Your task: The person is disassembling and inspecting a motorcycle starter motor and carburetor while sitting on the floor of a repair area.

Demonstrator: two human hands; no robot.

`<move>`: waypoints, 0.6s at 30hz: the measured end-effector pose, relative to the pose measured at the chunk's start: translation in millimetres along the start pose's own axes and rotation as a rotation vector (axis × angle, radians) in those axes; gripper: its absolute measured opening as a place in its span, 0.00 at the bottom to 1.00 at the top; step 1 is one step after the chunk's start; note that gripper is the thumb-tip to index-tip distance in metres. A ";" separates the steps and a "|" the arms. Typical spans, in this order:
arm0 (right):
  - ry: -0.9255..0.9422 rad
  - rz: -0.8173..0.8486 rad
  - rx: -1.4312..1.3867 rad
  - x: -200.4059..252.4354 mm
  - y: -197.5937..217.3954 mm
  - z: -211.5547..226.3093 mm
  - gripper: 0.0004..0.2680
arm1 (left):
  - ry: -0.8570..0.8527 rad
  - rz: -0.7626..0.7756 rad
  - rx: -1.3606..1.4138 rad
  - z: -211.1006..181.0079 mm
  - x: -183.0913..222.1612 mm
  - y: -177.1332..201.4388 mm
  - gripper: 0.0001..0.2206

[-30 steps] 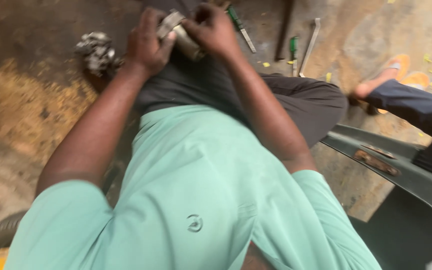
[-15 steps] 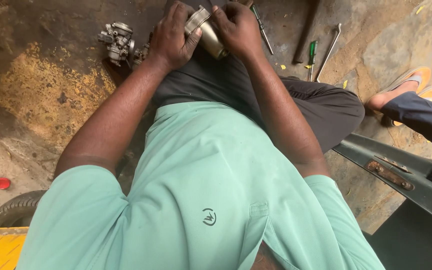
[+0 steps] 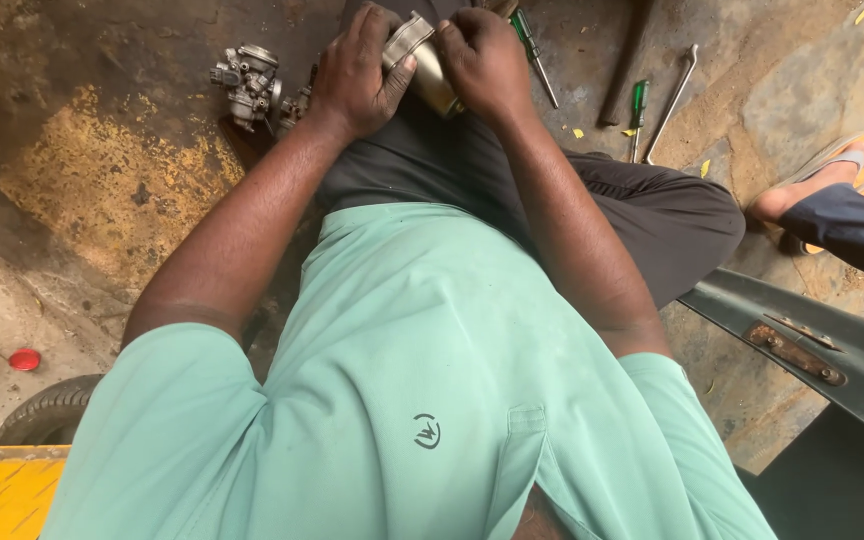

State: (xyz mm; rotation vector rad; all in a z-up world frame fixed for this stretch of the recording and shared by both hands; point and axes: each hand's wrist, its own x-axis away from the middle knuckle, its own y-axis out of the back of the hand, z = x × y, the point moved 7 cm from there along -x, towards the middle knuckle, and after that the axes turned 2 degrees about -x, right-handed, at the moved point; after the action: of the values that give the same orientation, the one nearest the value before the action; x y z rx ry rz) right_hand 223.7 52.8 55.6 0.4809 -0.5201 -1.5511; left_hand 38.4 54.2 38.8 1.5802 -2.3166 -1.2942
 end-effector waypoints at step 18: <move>-0.037 -0.040 0.024 6.6 7.8 5.9 0.12 | -0.007 0.033 -0.060 1.9 1.4 -3.8 0.18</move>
State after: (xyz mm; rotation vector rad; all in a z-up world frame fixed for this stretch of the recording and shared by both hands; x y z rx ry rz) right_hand 226.2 46.2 65.0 0.4842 -0.5613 -1.5960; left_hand 39.7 53.7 34.5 1.5160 -2.2746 -1.3516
